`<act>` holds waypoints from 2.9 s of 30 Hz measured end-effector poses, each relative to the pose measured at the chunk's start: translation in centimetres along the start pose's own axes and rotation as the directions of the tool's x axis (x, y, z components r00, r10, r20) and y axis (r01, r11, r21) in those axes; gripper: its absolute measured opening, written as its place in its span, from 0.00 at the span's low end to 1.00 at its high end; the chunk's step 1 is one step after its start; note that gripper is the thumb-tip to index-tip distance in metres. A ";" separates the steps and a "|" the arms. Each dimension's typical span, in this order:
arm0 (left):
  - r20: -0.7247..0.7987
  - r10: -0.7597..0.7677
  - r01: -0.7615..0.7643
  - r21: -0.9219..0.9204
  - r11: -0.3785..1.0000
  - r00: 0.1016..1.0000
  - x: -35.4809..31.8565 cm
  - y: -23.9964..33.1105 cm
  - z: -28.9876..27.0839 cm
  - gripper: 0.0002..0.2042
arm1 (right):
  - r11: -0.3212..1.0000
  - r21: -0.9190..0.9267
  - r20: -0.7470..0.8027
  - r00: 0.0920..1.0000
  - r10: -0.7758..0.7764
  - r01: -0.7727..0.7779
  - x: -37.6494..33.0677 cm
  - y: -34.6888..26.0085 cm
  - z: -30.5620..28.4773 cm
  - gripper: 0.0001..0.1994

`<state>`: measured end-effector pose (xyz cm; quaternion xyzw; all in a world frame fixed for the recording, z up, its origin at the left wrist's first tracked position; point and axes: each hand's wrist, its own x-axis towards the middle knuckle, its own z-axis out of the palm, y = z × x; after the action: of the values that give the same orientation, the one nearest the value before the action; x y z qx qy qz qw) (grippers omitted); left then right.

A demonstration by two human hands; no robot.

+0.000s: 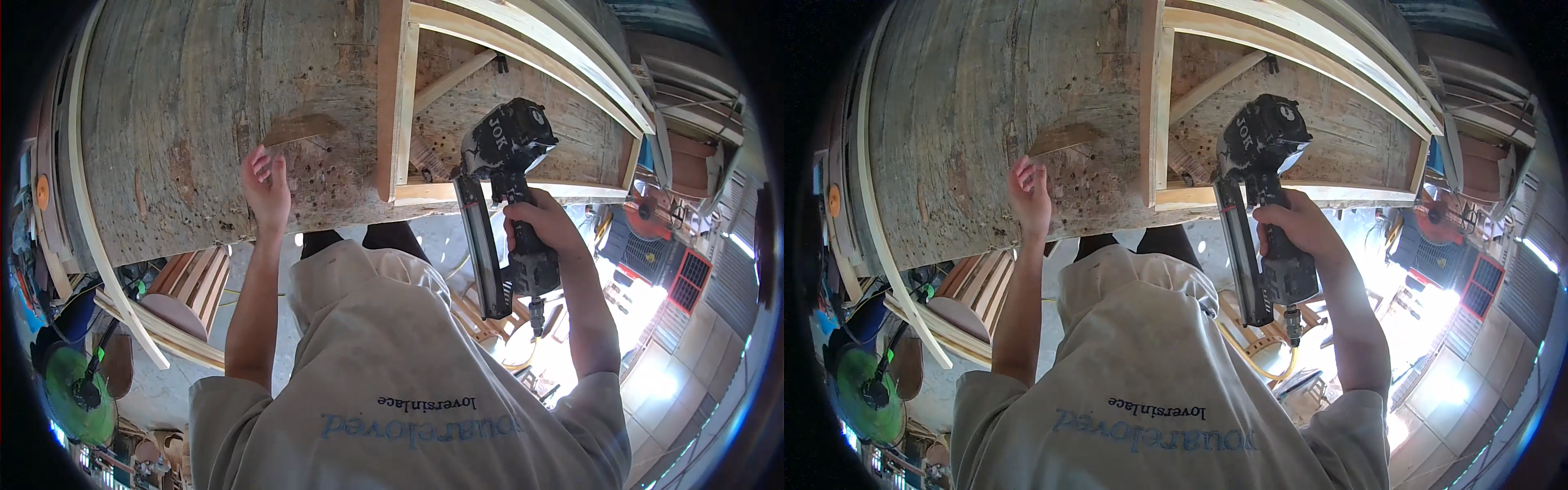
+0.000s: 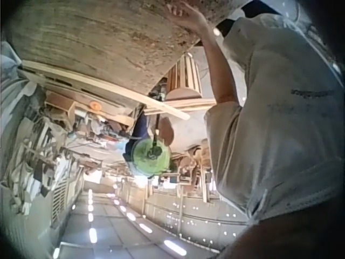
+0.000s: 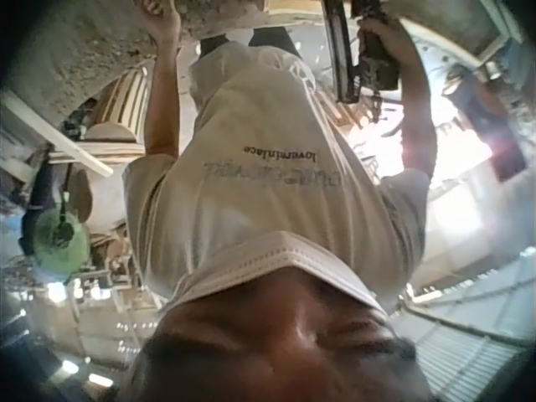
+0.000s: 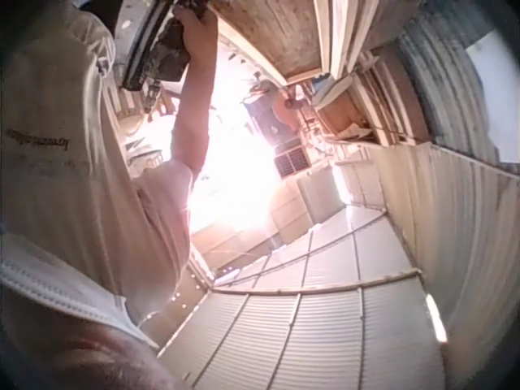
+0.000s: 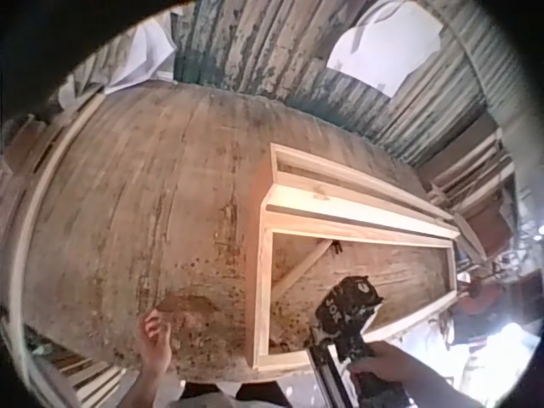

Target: Picking up wood components, assembling a rectangular wooden frame using a nail gun and hammer, and measuring wood strips.

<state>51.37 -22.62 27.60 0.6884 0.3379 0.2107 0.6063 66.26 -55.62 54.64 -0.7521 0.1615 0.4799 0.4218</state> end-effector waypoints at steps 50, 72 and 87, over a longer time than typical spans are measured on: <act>0.836 -0.261 -0.734 -0.223 0.641 -0.482 -48.6 23.9 42.6 0.17 | -0.555 0.747 -0.436 0.900 0.007 0.366 -10.8 54.2 -18.0 0.11; 0.996 0.083 -0.466 -0.082 0.881 -0.018 -50.1 31.2 98.0 0.12 | 0.169 0.965 -0.229 0.326 0.917 0.202 -11.9 81.6 -35.5 0.13; 0.970 0.234 -0.472 -0.239 0.849 -0.069 -60.6 36.6 132.0 0.13 | 0.150 0.969 -0.246 0.783 0.572 0.195 -12.9 75.1 -63.2 0.18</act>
<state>110.02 -159.06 47.35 0.7505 -0.3468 -0.1988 0.5262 48.33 -152.08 41.27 -0.3770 0.6470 0.0622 0.6599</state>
